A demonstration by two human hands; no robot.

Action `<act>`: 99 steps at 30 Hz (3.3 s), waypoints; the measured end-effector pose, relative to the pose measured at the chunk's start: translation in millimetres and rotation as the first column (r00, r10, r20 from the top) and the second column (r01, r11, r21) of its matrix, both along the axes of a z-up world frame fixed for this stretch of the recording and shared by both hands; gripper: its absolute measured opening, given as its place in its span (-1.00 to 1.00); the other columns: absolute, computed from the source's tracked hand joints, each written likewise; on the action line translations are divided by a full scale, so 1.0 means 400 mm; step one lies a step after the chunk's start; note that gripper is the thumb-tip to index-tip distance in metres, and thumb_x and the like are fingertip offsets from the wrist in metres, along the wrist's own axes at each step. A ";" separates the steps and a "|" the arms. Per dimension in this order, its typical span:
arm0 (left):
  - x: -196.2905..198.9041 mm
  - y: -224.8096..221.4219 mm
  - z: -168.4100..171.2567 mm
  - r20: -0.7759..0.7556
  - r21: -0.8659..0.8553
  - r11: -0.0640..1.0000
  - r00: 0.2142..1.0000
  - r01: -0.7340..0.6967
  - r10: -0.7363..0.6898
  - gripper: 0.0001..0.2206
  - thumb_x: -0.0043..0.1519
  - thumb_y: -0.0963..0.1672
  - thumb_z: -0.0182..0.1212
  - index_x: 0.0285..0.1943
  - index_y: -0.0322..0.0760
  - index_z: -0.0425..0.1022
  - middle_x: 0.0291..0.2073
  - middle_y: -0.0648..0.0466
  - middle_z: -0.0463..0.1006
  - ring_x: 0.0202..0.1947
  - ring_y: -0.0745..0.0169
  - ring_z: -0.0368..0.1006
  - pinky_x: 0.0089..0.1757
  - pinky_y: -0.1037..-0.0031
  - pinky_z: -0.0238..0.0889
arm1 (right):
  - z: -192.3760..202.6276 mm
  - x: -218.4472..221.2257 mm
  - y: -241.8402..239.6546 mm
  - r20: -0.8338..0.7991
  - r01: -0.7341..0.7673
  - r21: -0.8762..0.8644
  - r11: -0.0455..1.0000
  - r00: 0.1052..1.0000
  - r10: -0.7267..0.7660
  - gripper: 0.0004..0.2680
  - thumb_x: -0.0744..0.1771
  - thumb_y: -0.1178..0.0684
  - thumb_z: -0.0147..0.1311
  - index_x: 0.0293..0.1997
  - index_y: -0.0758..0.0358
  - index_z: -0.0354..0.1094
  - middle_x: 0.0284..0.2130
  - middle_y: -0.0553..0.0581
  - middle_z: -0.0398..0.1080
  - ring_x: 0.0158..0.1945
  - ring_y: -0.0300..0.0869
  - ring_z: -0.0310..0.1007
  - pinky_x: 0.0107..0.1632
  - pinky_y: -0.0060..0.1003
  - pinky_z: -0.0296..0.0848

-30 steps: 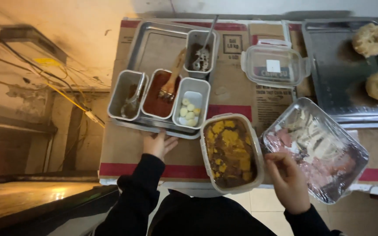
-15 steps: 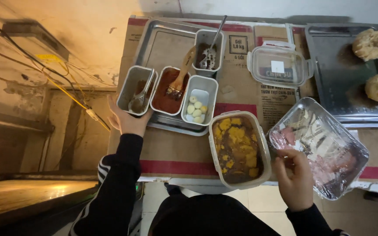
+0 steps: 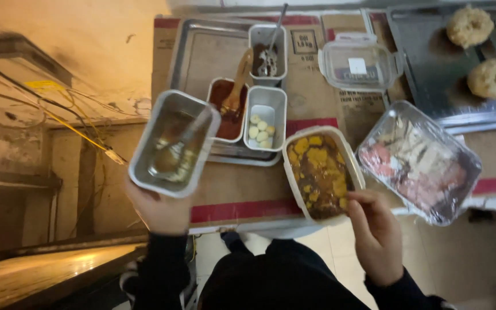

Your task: Retrieving pate and other ingredients from a refrigerator and portioning the pate into smaller containers using a spoon.

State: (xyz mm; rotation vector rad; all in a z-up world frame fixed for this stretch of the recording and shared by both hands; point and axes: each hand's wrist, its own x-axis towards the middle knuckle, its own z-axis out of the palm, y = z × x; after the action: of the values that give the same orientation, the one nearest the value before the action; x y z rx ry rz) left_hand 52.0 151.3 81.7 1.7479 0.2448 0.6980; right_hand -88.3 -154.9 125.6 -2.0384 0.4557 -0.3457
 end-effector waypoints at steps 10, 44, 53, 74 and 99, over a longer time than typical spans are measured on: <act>-0.288 -0.099 0.004 0.171 0.068 0.775 0.758 0.629 -0.630 -0.20 -0.02 -0.12 0.66 0.35 -0.36 0.20 0.31 -0.32 0.44 0.42 -0.47 0.36 0.41 -0.16 0.26 | 0.041 0.029 0.140 -0.079 -0.051 0.155 0.987 0.995 0.064 -0.70 0.36 0.01 0.17 0.21 0.25 0.50 -0.28 0.03 0.57 -0.26 -0.28 0.49 -0.18 -0.40 0.60; -0.525 -0.277 -0.022 0.253 0.541 0.833 0.921 0.120 -0.297 -0.46 0.22 -0.09 0.48 0.23 -0.49 0.27 0.19 -0.31 0.52 0.29 -0.33 0.49 0.29 -0.07 0.43 | -0.024 -0.134 -0.117 -0.259 -0.414 0.340 0.844 0.822 0.507 -0.89 0.40 0.04 0.12 -0.25 0.20 0.48 -0.45 0.00 0.54 -0.46 -0.32 0.38 -0.34 -0.41 0.30; -0.464 -0.233 -0.085 -0.185 -0.094 0.980 0.965 0.173 -0.188 0.01 -0.27 -0.24 0.66 0.47 -0.38 0.21 0.35 -0.26 0.43 0.35 -0.12 0.42 0.14 0.26 0.49 | -0.020 -0.164 -0.139 -0.040 -0.139 0.158 0.977 0.988 0.147 -0.89 0.38 0.09 0.16 -0.33 0.20 0.53 -0.47 0.05 0.56 -0.49 -0.30 0.42 -0.38 -0.39 0.45; -0.431 -0.344 -0.344 -0.231 -0.094 0.988 0.963 0.123 -0.142 0.15 -0.30 -0.18 0.81 0.42 -0.37 -0.07 0.22 -0.36 0.23 0.29 -0.46 0.33 0.27 -0.02 0.26 | -0.154 -0.129 -0.091 -0.044 0.300 0.099 0.949 0.954 -0.297 -0.81 0.37 0.09 0.24 -0.47 0.20 0.43 -0.70 -0.03 0.27 -0.51 -0.32 0.12 -0.35 -0.40 0.20; -0.205 -0.258 -0.093 -0.396 -0.530 0.707 0.600 0.468 -0.695 0.40 -0.38 0.33 0.32 0.65 -0.28 -0.26 0.56 -0.37 -0.01 0.44 -0.73 0.04 0.23 -0.52 -0.23 | -0.089 -0.158 -0.116 -0.071 0.349 0.360 0.865 0.935 -0.347 -0.80 0.42 0.11 0.18 -0.42 0.24 0.37 -0.64 0.02 0.19 -0.62 -0.39 0.08 -0.51 -0.54 0.08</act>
State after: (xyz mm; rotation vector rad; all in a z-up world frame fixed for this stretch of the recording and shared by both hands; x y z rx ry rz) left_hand -29.9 48.2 44.6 1.4772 0.1622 -0.3892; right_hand -151.5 -201.2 90.0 -1.5867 0.8331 -0.4375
